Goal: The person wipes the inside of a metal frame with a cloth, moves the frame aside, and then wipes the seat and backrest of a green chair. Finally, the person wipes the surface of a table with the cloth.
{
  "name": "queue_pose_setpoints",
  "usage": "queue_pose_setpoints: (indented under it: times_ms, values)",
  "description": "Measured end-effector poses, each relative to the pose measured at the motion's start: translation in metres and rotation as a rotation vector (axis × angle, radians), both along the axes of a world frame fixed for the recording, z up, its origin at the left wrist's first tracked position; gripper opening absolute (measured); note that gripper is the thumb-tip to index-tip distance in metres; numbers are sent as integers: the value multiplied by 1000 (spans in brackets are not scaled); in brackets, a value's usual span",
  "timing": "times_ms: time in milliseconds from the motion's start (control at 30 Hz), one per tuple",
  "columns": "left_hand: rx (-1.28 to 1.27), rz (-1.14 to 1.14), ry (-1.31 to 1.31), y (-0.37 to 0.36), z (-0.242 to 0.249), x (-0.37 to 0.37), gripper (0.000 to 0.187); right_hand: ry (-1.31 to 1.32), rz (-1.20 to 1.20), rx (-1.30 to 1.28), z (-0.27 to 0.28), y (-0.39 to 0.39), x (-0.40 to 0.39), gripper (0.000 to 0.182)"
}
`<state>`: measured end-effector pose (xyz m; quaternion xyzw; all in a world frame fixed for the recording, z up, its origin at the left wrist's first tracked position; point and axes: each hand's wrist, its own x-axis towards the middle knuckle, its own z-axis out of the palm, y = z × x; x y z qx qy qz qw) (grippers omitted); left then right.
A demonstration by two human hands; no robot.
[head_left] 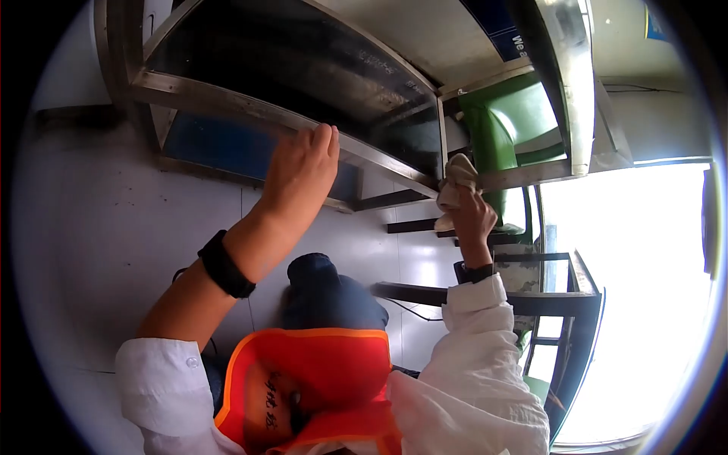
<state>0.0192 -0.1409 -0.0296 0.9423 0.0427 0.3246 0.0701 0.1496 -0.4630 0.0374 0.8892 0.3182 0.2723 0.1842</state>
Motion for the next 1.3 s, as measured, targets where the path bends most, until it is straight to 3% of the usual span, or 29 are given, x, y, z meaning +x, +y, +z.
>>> queue_pose_setpoints:
  times_ms: [67, 167, 200, 267, 300, 367, 400, 467, 533, 600, 667, 733, 767, 800, 833, 867, 933, 1000, 1033, 1067, 1133, 1200, 1300]
  values:
    - [-10, 19, -2, -8, -8, 1, 48, -301, 46, -63, 42, -15, 16, 35]
    - [-24, -3, -35, -11, -12, 3, 49, -424, 0, 269, 120, -8, 17, 42]
    - [6, 18, -4, -13, -11, 2, 48, -504, -2, 229, 129, 7, 12, 41]
    - [45, 43, 24, -12, -9, 4, 47, -533, -121, 119, 114, 6, 18, 39]
    - [30, 28, 17, -13, -8, 5, 48, -411, -311, 70, 98, 9, 13, 37]
    - [14, 18, 7, -13, -10, 4, 48, -118, -233, 58, 41, -2, 12, 30]
    - [33, 23, 1, -12, -12, 4, 49, -59, -309, -57, 9, 1, 5, 26]
    - [41, 63, -23, -12, -12, 1, 51, 168, -519, 123, -33, 28, -21, 26]
    - [-186, -106, -149, -2, -11, -12, 49, 224, -213, 619, -42, 37, -19, 23]
    - [-434, -276, -25, 11, -13, -28, 45, 423, 19, 873, -26, 83, -38, 32]
    - [-661, -335, -65, 20, -9, -42, 46, 574, 199, 844, -11, 130, -53, 31]
    - [-837, -364, -191, 32, 7, -52, 47, 547, 473, 773, 10, 192, -78, 29]
    - [-800, -331, -188, 46, 20, -57, 47, 561, 625, 761, 18, 223, -86, 29]
    - [-1013, -451, -276, 57, 37, -65, 46, 568, 769, 748, 23, 253, -92, 29]
    - [-1230, -572, -362, 67, 51, -73, 45, 709, 841, 876, 26, 286, -98, 31]
    - [-1282, -558, -479, 84, 60, -79, 40, 850, 909, 1004, 28, 319, -105, 33]
    - [-1209, -388, -542, 120, 80, -99, 37, 797, 1062, 1072, 41, 375, -117, 30]
    - [-1002, -226, -720, 148, 95, -107, 27, 527, 1157, 1102, 57, 421, -128, 34]
    - [-758, -48, -766, 166, 98, -109, 25, 547, 1179, 1117, 59, 442, -129, 45]
    - [-718, 49, -783, 179, 100, -111, 25, 568, 1196, 1127, 59, 459, -131, 56]
    - [-608, 212, -741, 203, 95, -109, 23, 503, 1048, 1329, 42, 481, -147, 65]
    - [-576, 238, -598, 211, 63, -92, 19, 861, 796, 1473, 2, 494, -140, 63]
    - [-553, 360, -673, 197, 13, -75, 13, 928, 716, 1423, -37, 479, -145, 60]
